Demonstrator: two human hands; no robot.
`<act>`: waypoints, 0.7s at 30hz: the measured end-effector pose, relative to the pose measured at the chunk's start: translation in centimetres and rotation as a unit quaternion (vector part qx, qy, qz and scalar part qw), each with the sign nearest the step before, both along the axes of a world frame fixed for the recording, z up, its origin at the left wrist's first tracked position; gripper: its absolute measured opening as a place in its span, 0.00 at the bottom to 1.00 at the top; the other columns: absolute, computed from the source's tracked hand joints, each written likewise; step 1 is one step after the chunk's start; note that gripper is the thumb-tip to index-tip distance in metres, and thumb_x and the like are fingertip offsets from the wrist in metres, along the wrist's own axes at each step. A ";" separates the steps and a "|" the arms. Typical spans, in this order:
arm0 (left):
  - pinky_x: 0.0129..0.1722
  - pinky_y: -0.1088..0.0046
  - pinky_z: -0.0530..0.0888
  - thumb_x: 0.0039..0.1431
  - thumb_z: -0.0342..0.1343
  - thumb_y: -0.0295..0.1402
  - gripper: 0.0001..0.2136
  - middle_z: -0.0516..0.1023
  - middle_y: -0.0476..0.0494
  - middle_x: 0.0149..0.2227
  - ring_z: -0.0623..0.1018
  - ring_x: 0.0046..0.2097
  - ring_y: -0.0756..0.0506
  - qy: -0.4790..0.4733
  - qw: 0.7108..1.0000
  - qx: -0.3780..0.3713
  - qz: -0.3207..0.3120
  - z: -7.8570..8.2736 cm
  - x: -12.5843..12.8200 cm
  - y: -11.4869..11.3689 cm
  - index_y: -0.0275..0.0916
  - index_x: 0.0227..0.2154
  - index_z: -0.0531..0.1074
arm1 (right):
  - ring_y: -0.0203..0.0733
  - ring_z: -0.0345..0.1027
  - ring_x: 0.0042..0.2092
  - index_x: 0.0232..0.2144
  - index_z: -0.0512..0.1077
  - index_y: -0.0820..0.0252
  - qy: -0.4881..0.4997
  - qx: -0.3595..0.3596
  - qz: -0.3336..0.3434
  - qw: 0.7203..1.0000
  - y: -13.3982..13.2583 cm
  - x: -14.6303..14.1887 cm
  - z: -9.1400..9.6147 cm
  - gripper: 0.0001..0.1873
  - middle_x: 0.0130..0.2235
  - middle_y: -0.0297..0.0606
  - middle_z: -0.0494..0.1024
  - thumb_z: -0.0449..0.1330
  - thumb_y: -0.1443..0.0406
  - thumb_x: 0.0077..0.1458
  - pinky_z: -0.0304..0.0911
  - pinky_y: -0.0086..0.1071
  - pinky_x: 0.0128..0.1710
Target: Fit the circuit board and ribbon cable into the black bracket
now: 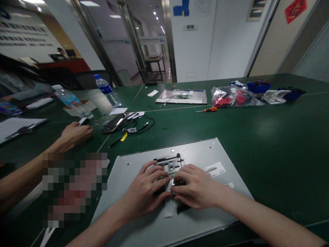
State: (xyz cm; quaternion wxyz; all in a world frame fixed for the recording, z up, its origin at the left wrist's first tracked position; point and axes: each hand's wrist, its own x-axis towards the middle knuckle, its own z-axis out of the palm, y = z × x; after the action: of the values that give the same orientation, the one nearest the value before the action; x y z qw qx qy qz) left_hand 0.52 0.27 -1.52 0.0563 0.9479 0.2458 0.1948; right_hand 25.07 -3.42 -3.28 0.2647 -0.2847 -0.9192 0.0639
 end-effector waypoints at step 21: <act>0.61 0.51 0.63 0.64 0.59 0.39 0.09 0.79 0.44 0.38 0.76 0.44 0.41 0.007 1.000 -0.004 0.001 0.3 0.2 0.1 0.41 0.41 0.76 | 0.50 0.65 0.56 0.49 0.76 0.56 -0.018 -0.038 0.013 0.999 -0.1 -0.1 -0.1 0.12 0.58 0.46 0.71 0.58 0.60 0.68 0.65 0.47 0.55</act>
State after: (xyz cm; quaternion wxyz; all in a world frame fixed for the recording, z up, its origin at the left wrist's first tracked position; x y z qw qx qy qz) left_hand 0.75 0.32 -1.23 0.0579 0.9486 0.2483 0.1875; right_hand 24.96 -3.50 -3.40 0.2360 -0.2841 -0.9243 0.0968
